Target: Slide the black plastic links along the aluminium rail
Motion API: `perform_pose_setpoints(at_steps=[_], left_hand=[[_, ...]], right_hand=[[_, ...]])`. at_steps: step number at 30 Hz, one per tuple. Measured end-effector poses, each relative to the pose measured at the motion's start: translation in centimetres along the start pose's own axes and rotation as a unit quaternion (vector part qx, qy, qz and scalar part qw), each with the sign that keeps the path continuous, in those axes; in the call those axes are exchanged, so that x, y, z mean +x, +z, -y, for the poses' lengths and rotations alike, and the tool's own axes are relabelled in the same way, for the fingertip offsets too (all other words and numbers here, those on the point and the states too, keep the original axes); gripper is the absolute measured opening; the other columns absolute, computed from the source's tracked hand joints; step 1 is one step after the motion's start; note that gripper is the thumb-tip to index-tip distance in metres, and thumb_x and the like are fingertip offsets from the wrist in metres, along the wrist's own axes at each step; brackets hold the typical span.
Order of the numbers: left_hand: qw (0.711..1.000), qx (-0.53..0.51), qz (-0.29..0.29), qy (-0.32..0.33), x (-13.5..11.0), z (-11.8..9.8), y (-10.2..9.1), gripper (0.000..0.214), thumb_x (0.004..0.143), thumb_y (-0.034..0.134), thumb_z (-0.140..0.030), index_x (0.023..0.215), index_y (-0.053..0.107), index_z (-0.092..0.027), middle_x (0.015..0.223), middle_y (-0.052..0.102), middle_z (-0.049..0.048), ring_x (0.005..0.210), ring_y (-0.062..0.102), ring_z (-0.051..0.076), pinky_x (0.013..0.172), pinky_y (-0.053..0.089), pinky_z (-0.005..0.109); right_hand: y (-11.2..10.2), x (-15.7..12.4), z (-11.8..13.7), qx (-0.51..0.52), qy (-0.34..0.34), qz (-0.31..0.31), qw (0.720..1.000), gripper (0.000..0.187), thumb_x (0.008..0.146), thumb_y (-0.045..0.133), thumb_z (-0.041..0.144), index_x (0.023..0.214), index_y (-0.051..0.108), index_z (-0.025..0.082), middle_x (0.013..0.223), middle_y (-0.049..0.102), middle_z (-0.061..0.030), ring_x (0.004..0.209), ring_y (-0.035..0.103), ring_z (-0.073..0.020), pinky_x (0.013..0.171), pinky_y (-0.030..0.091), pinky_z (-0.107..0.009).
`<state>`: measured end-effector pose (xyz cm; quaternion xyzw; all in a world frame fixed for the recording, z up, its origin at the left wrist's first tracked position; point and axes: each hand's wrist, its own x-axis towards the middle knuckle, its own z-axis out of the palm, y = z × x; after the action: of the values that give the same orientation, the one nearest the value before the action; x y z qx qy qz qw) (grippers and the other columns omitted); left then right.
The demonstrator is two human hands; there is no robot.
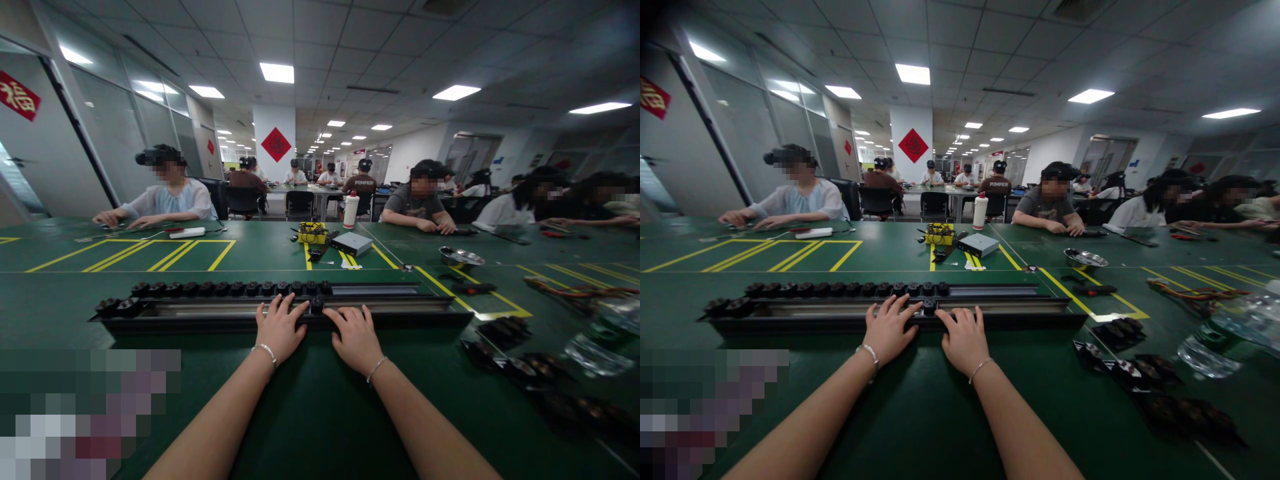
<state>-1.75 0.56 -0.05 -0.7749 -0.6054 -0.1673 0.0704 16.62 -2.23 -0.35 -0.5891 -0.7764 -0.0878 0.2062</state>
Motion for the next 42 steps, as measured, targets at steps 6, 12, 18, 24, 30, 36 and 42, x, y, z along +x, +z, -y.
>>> perform_pose_setpoints(at_steps=[6,12,18,24,30,36,42], left_hand=[[1.000,0.002,-0.006,0.003,-0.05,0.08,0.19,0.050,0.074,0.047,-0.043,0.124,0.040,-0.047,0.139,0.037,-0.0023,0.128,0.025,0.028,0.100,0.013,0.056],[1.000,0.006,-0.021,0.009,-0.08,0.15,0.36,0.050,0.074,0.048,-0.043,0.123,0.039,-0.048,0.138,0.038,-0.0024,0.128,0.026,0.028,0.100,0.014,0.056],[1.000,0.002,-0.019,0.009,-0.12,0.21,0.38,0.050,0.074,0.048,-0.043,0.123,0.039,-0.049,0.138,0.038,-0.0026,0.128,0.026,0.028,0.099,0.014,0.056],[1.000,0.002,-0.017,0.010,-0.12,0.24,0.32,0.051,0.074,0.048,-0.043,0.123,0.038,-0.049,0.139,0.037,-0.0030,0.128,0.026,0.028,0.100,0.013,0.056],[1.000,0.001,-0.021,0.010,-0.13,0.24,0.31,0.051,0.074,0.049,-0.042,0.123,0.039,-0.049,0.138,0.038,-0.0026,0.128,0.025,0.028,0.100,0.013,0.056],[1.000,-0.002,-0.022,0.012,-0.14,0.27,0.43,0.049,0.074,0.049,-0.041,0.121,0.041,-0.049,0.138,0.038,-0.0027,0.128,0.026,0.028,0.100,0.013,0.057],[1.000,-0.004,-0.028,0.014,-0.15,0.31,0.47,0.048,0.073,0.049,-0.040,0.120,0.042,-0.048,0.138,0.038,-0.0024,0.128,0.026,0.028,0.099,0.014,0.056]], right_hand=[[0.04,0.04,-0.10,-0.009,-0.003,0.004,1.000,0.048,0.075,0.049,0.024,0.121,0.045,0.035,0.110,0.054,-0.0022,0.106,0.043,-0.0190,0.102,0.010,-0.045],[0.40,0.00,-0.29,0.007,-0.007,-0.016,1.000,0.046,0.074,0.049,0.023,0.120,0.047,0.033,0.109,0.055,-0.0028,0.105,0.043,-0.0201,0.102,0.011,-0.045],[0.50,-0.03,-0.34,0.010,-0.008,-0.023,1.000,0.045,0.075,0.049,0.023,0.119,0.048,0.033,0.109,0.055,-0.0018,0.105,0.043,-0.0190,0.103,0.010,-0.044],[0.38,0.06,-0.22,-0.009,-0.007,-0.015,1.000,0.045,0.075,0.049,0.024,0.119,0.047,0.032,0.109,0.055,-0.0028,0.105,0.044,-0.0192,0.102,0.011,-0.044],[0.26,0.09,-0.21,-0.007,-0.007,-0.016,1.000,0.044,0.075,0.048,0.023,0.118,0.048,0.032,0.108,0.056,-0.0027,0.104,0.044,-0.0189,0.102,0.012,-0.044],[0.22,0.03,-0.18,0.009,-0.009,-0.021,1.000,0.041,0.075,0.048,0.023,0.115,0.049,0.031,0.107,0.056,-0.0030,0.104,0.044,-0.0195,0.102,0.012,-0.044],[0.22,0.00,-0.15,0.015,-0.010,-0.028,0.999,0.040,0.075,0.048,0.022,0.114,0.050,0.031,0.106,0.057,-0.0025,0.103,0.044,-0.0196,0.102,0.013,-0.044]])
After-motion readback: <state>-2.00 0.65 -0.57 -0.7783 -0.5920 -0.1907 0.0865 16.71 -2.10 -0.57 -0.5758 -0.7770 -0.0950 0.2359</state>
